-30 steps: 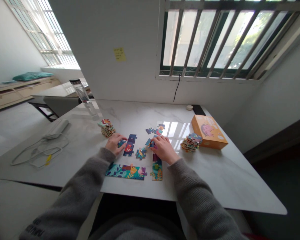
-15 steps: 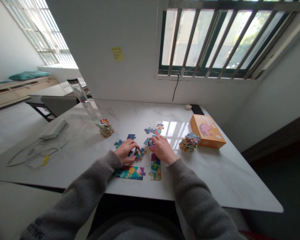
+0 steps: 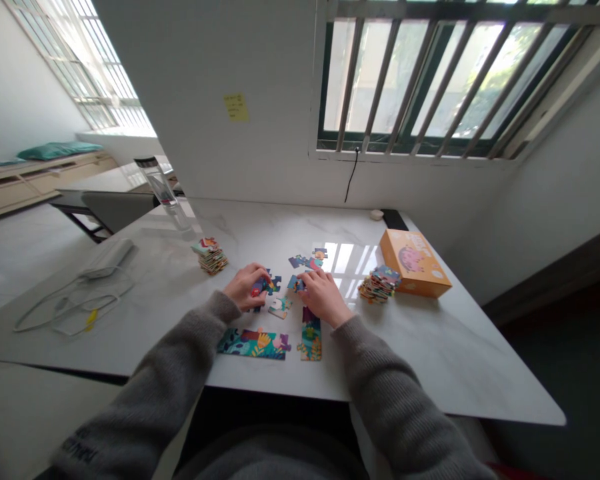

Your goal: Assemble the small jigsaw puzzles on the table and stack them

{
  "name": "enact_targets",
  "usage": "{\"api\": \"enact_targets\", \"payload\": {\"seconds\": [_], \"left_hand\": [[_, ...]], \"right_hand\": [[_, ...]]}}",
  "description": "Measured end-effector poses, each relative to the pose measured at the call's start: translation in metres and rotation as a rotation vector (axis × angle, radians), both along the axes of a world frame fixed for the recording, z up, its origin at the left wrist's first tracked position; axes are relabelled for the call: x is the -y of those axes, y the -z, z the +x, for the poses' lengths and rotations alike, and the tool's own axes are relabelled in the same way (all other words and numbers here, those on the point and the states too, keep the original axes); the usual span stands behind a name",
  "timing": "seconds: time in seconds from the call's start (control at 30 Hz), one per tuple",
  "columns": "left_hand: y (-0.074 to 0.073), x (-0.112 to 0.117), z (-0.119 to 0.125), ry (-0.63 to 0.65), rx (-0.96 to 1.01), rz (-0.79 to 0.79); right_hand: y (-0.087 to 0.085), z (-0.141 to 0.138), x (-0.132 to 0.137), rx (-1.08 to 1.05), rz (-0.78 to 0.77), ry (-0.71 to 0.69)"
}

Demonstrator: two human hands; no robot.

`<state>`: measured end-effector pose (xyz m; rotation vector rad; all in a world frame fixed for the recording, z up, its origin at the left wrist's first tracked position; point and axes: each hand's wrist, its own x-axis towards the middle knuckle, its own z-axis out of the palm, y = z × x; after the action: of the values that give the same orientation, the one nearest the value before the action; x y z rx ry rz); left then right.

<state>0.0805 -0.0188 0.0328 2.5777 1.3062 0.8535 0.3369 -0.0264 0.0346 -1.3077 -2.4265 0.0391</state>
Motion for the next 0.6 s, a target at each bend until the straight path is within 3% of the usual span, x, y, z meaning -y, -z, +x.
{"api": "enact_targets", "payload": {"seconds": [0.2,0.47,0.6], "left_hand": [[-0.003,-0.012,-0.003,-0.134,-0.087,-0.035],[0.005,-0.018,-0.011,-0.296,-0.204,-0.095],[0.012,-0.019,-0.016,-0.343,-0.229,-0.157]], "right_hand": [[0.005,-0.018,-0.012,0.034,0.010,-0.086],[-0.006,-0.024,0.024,0.079,-0.056,-0.150],[-0.004,-0.031,0.029,0.135,-0.117,-0.156]]}}
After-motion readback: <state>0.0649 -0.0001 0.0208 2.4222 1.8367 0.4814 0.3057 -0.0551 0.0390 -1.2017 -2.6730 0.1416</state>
